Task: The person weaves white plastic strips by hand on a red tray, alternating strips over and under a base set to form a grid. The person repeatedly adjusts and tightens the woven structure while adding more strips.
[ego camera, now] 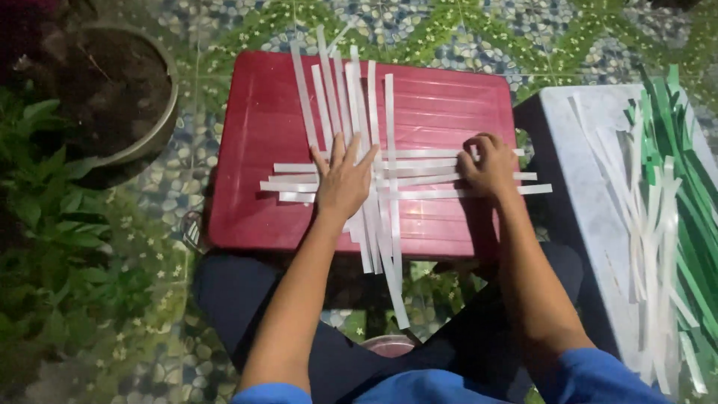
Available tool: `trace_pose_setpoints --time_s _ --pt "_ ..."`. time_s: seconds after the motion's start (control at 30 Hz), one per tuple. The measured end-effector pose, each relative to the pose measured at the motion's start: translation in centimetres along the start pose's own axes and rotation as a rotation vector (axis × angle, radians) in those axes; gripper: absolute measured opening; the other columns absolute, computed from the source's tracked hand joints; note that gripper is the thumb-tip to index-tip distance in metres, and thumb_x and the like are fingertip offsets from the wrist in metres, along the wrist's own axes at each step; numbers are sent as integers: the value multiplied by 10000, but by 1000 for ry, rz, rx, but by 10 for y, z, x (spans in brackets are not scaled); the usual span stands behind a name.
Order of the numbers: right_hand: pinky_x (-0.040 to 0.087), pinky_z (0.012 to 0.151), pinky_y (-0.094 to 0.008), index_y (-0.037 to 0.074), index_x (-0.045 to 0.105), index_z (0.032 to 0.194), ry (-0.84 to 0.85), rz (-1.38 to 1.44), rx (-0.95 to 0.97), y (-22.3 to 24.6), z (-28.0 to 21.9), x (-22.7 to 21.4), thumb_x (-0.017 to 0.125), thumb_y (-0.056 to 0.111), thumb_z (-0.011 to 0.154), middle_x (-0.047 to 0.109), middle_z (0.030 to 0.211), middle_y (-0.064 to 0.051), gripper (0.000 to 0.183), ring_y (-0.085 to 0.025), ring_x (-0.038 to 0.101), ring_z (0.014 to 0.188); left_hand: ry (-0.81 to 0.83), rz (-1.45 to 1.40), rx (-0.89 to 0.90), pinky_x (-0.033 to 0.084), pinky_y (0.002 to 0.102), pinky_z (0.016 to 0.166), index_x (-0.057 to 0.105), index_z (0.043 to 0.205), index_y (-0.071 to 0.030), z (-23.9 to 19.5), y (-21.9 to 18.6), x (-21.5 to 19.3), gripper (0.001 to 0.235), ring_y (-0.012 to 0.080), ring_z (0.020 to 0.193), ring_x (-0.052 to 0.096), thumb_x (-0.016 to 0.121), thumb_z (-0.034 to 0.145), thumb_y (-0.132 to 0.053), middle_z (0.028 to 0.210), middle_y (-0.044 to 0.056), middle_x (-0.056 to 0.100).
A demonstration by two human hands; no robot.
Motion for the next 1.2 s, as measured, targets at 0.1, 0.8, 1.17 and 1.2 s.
trace_pose_setpoints --time_s 0.1,0.8,1.17,1.2 --pt "435 746 -438 198 616 973 10 92 -75 -5 -5 -16 633 332 815 552 955 -89 209 -314 551 883 -54 56 102 96 696 966 503 1228 -285 -3 5 5 372 313 1305 255 431 866 -244 1352 73 396" --pt "457 787 -374 210 640 904 377 277 -237 39 34 -41 601 140 755 634 820 -45 170 -276 605 867 48 27 45 65 694 970 469 1258 -312 0 1 -3 381 302 1323 232 369 891 -298 1390 41 363" --pt "431 840 -407 235 659 980 502 385 -171 86 37 -58 553 69 755 621 909 -92 299 -321 581 906 -72 3 37 118 678 972 527 1203 -187 0 3 5 379 282 1282 316 399 847 -216 1315 66 455" --pt "431 840 -407 235 659 980 504 385 -175 84 39 -56 553 69 755 621 909 -92 299 -321 581 906 -74 3 33 118 678 972 527 1203 -187 0 4 6 379 282 1282 316 399 847 -216 1315 66 455"
Point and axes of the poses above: each hand's wrist, its own z-axis towards the middle knuckle, its own x-axis out of the palm, y = z × x, the point moved 1 cm from there along z, towards the middle knuckle
